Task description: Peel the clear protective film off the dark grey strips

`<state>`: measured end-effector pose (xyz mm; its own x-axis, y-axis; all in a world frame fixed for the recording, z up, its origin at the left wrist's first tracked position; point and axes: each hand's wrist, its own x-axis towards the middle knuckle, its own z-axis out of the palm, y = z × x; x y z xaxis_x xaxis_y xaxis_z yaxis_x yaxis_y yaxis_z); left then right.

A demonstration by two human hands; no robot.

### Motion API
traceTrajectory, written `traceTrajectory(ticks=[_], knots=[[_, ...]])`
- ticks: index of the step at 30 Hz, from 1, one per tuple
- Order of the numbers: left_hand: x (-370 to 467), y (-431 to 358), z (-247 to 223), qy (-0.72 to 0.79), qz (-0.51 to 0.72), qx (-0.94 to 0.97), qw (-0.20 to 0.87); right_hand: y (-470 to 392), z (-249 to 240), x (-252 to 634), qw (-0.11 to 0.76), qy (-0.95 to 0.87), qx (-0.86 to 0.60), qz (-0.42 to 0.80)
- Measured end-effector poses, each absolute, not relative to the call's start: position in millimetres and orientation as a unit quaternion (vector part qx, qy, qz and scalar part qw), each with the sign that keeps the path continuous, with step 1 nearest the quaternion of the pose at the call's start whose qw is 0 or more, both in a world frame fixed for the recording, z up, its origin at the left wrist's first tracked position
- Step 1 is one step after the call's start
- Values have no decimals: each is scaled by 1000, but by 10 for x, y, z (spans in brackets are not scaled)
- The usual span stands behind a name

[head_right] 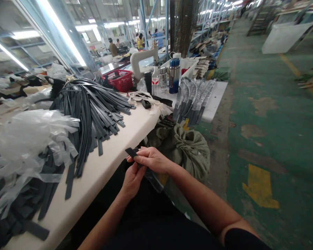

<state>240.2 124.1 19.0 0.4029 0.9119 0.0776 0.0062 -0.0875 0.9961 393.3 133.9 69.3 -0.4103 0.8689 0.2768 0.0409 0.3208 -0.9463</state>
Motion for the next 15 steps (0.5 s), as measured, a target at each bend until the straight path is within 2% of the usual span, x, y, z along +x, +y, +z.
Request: traceTrajectory(ticks=[6,11,15], knots=[[2441,998,103,366,270,710,537,1206,772,3994,580,-557,-385,452],[2403,944,-141,383,247,669,587,1143,690,4168,556,-587,-422,410],[2360,1040,-450,406,289,544,675,846,690,4579,522,-611,-541,247]])
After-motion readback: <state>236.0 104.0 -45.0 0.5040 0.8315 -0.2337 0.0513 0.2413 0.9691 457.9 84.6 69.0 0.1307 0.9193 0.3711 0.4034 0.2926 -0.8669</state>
